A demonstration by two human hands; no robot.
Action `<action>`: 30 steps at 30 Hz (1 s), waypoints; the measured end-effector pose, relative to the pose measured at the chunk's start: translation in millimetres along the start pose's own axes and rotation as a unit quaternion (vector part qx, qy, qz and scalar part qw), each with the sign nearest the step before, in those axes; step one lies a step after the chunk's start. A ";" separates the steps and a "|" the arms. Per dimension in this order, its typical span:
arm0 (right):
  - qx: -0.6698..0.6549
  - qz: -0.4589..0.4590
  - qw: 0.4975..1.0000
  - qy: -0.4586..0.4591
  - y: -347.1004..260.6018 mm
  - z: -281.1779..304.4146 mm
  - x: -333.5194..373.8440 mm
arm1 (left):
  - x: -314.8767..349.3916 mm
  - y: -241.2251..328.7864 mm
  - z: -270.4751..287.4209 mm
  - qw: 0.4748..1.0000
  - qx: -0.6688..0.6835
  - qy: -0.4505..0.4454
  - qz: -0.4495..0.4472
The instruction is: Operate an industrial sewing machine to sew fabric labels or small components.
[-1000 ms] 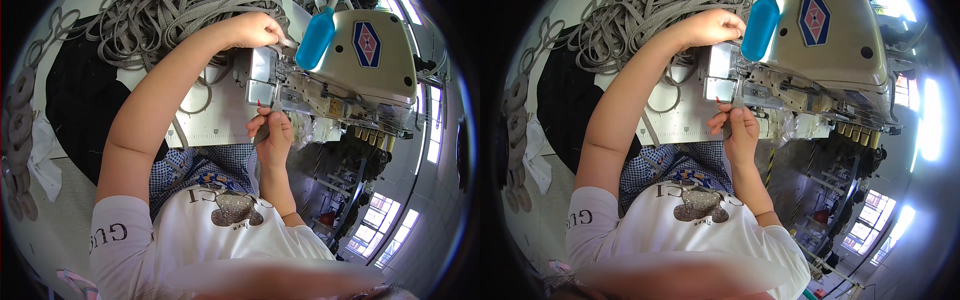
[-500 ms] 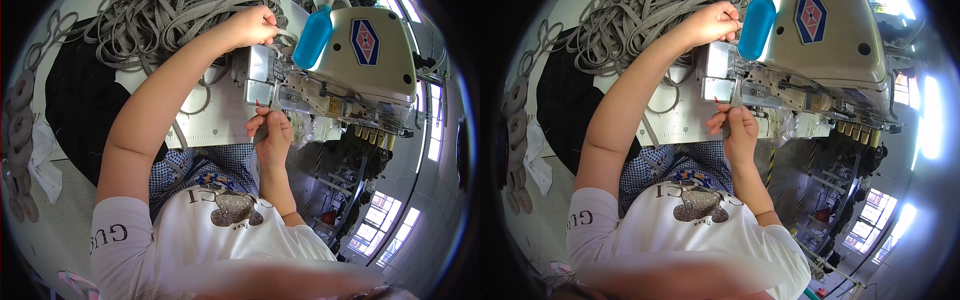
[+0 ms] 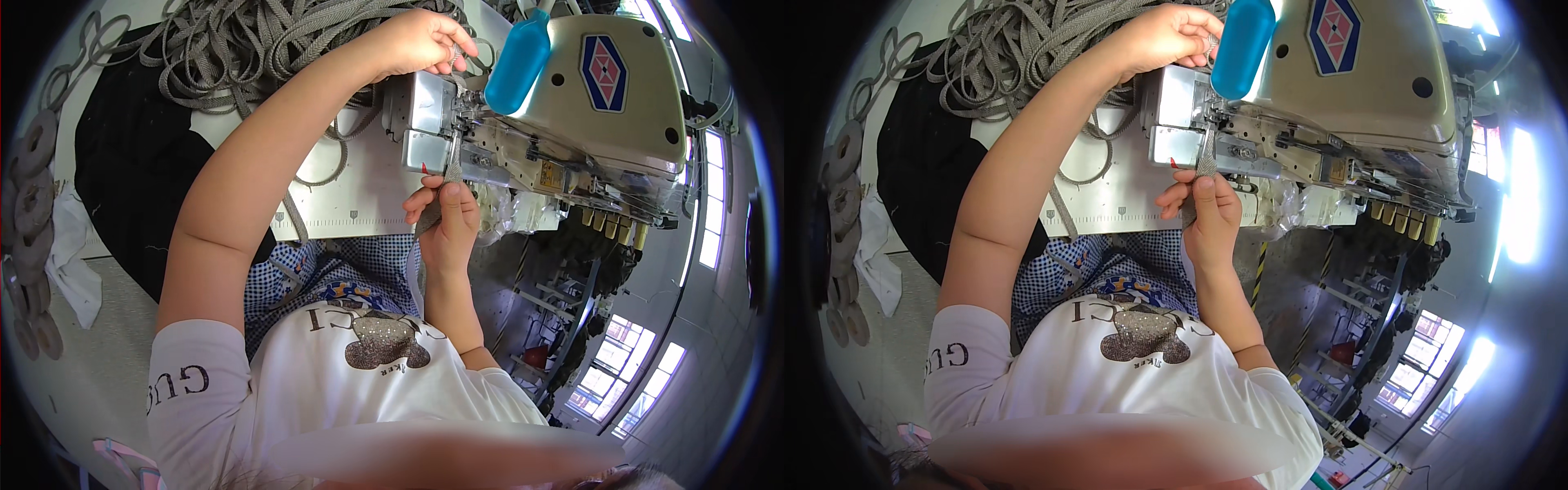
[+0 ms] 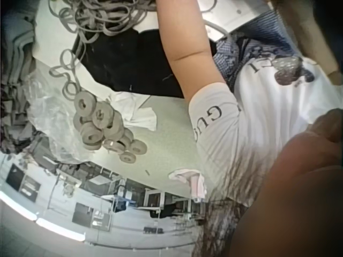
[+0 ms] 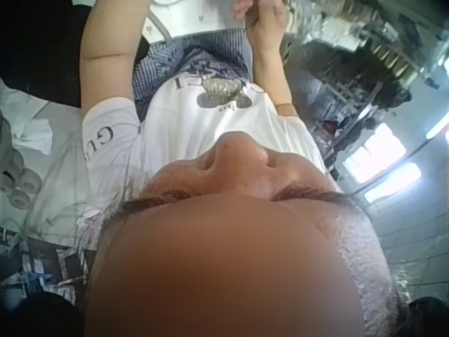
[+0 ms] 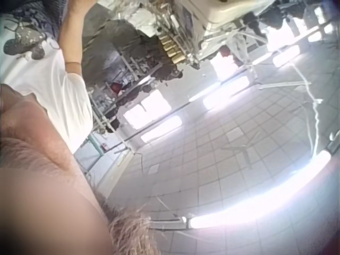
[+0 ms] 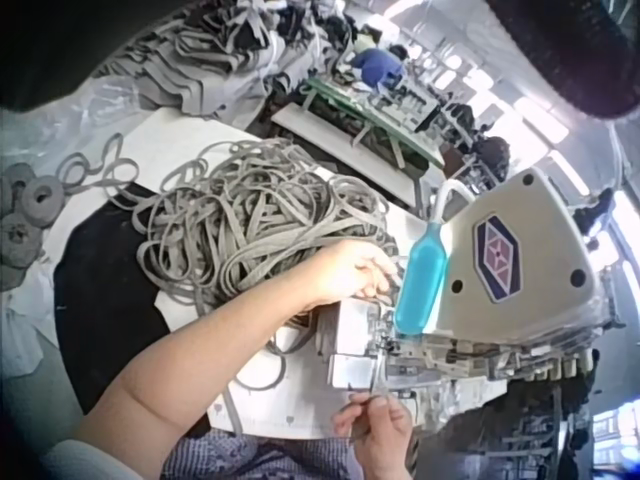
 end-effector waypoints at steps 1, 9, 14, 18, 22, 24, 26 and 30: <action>-0.002 0.001 1.000 0.000 0.1 -0.3 -0.1 | 0.1 0.0 0.3 1.000 0.004 -0.002 -0.005; 0.001 0.002 1.000 0.002 3.0 0.7 0.9 | 3.8 6.6 0.2 1.000 0.006 0.009 0.009; -0.007 0.002 1.000 0.000 2.1 -0.7 0.6 | 3.8 6.2 2.0 1.000 0.015 -0.003 -0.008; -0.016 0.000 1.000 0.005 1.3 -0.7 0.4 | 2.9 6.0 4.5 0.999 0.023 -0.012 -0.034; -0.005 0.004 1.000 0.004 -0.2 0.6 0.6 | 7.1 12.0 1.2 0.987 -0.133 -0.042 -0.081; -0.005 0.005 1.000 0.010 -0.7 0.7 0.8 | 12.4 11.9 -1.6 0.979 -0.190 -0.067 -0.027; -0.006 -0.001 1.000 0.014 -0.6 0.3 0.7 | 13.6 13.9 -2.3 0.971 -0.222 -0.087 -0.006; -0.015 -0.012 1.000 0.007 -1.6 -1.1 0.1 | 12.2 17.9 -0.5 0.971 -0.216 -0.103 -0.001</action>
Point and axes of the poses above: each hand's wrist, its own x-axis away from the middle knuckle, its own z-axis out of the back of the hand, y = z × x, the point moved 2 cm from there along -x, towards the middle knuckle, and after that the axes turned 3 degrees about z, right-handed, at the moved point
